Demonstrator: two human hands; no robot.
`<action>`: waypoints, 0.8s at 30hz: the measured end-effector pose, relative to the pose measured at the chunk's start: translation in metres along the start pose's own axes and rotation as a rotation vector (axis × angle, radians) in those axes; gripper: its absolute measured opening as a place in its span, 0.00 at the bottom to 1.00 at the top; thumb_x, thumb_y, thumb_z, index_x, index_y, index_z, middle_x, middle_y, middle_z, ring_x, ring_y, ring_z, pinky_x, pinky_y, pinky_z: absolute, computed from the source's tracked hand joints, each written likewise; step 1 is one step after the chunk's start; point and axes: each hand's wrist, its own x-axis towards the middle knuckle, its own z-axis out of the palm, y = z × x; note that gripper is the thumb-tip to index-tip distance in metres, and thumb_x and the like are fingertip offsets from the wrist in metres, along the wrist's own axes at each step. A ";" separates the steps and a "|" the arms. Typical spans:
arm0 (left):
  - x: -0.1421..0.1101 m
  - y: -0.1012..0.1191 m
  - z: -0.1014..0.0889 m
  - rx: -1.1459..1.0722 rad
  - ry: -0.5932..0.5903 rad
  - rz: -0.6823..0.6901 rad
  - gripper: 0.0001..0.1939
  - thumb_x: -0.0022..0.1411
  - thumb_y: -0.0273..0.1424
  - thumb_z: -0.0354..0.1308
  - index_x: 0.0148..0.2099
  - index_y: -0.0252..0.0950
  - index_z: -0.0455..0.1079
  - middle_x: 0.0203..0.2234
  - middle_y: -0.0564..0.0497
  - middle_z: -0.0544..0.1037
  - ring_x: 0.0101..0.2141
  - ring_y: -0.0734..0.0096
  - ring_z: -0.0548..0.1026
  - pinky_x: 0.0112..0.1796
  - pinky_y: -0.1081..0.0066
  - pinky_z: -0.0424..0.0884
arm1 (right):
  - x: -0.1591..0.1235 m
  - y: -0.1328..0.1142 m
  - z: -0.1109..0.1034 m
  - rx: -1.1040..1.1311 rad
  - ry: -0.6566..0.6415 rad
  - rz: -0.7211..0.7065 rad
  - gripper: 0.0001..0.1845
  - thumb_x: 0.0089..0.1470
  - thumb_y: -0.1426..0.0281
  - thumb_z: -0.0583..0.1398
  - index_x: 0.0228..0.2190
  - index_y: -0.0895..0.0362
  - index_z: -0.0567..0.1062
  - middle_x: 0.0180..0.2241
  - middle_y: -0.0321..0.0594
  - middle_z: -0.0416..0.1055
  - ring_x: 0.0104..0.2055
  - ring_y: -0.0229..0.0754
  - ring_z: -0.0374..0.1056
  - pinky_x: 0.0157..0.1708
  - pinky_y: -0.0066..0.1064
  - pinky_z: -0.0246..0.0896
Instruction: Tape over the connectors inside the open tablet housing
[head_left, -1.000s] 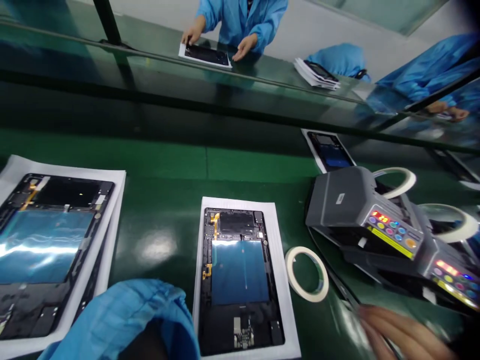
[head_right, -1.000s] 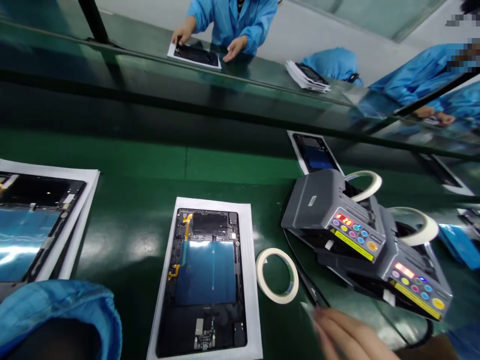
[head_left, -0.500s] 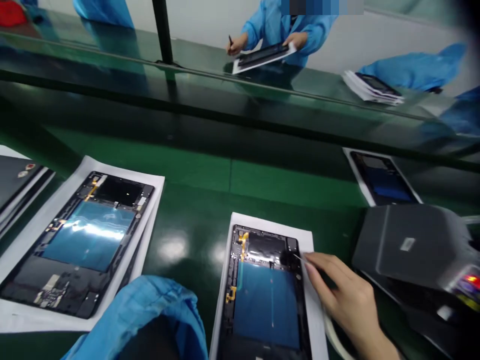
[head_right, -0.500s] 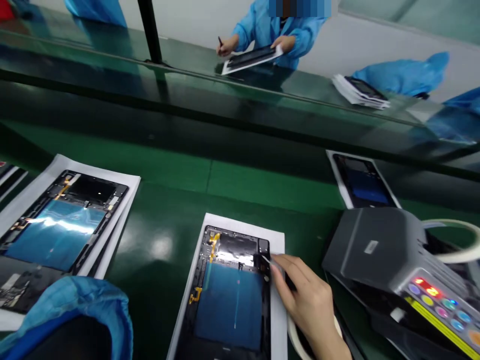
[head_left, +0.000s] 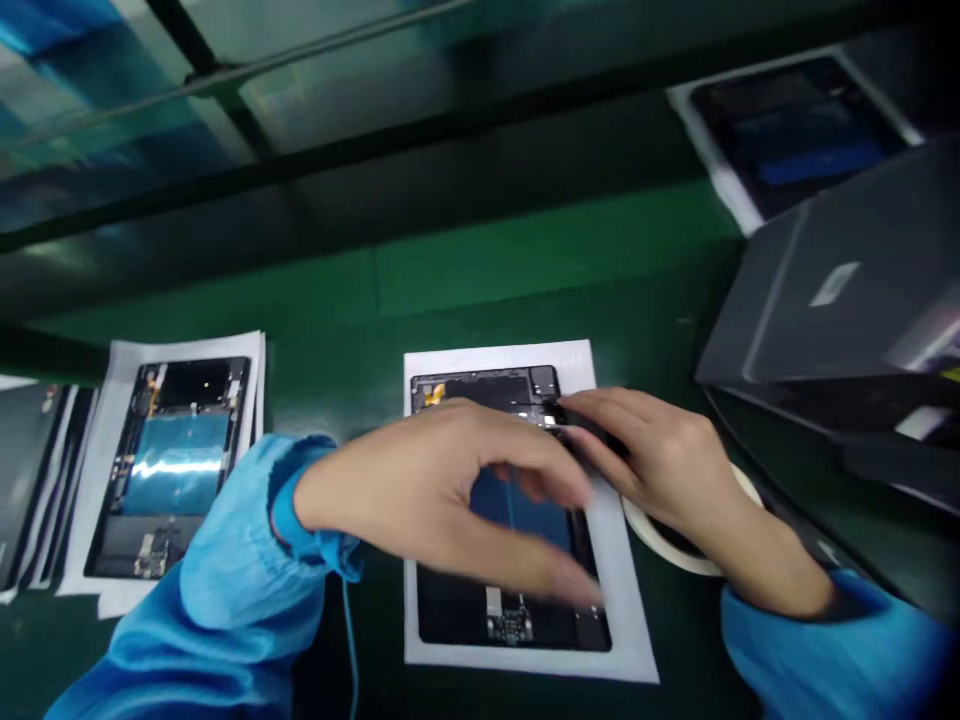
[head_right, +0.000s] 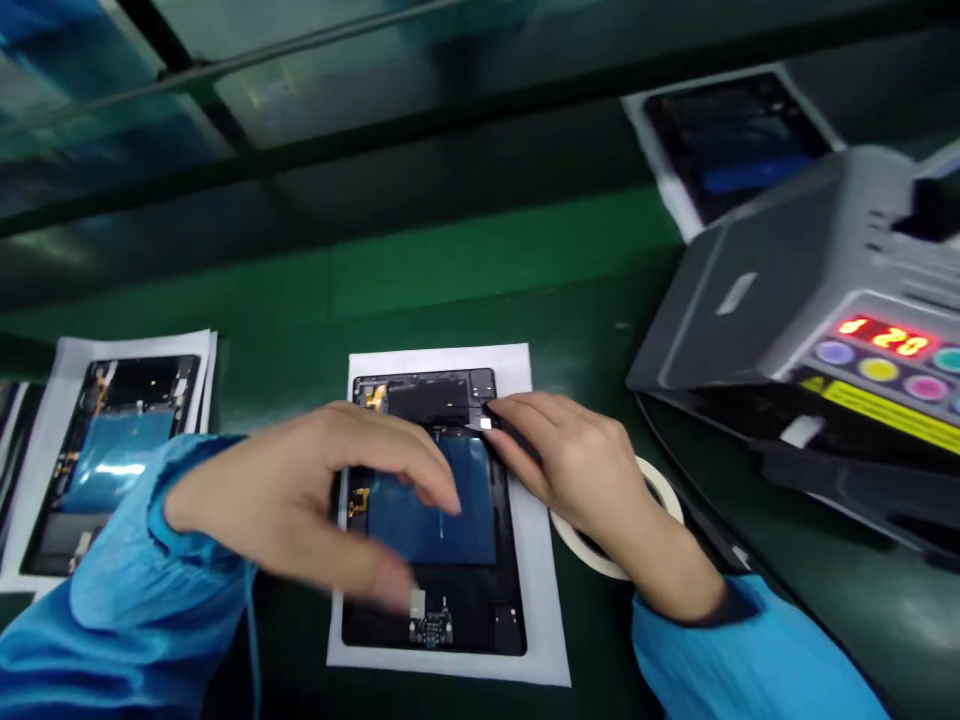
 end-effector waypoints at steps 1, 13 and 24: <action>0.008 0.000 0.007 0.078 -0.034 0.025 0.11 0.66 0.40 0.65 0.45 0.38 0.75 0.38 0.53 0.80 0.36 0.69 0.78 0.37 0.71 0.76 | 0.000 0.001 -0.001 0.011 0.006 0.007 0.12 0.67 0.66 0.56 0.45 0.58 0.76 0.41 0.43 0.80 0.39 0.44 0.78 0.35 0.34 0.72; 0.064 -0.008 0.066 0.846 -0.118 0.309 0.10 0.68 0.20 0.53 0.34 0.31 0.72 0.27 0.47 0.75 0.30 0.61 0.78 0.28 0.67 0.69 | -0.003 0.008 -0.018 0.188 0.311 0.127 0.10 0.66 0.69 0.57 0.45 0.55 0.78 0.36 0.41 0.79 0.37 0.41 0.77 0.35 0.31 0.71; 0.074 -0.001 0.073 0.785 -0.204 0.080 0.09 0.66 0.22 0.53 0.35 0.31 0.74 0.27 0.43 0.77 0.30 0.60 0.78 0.27 0.67 0.66 | -0.008 0.009 -0.022 0.197 0.319 0.106 0.11 0.67 0.67 0.56 0.44 0.54 0.78 0.36 0.39 0.79 0.36 0.40 0.76 0.34 0.31 0.70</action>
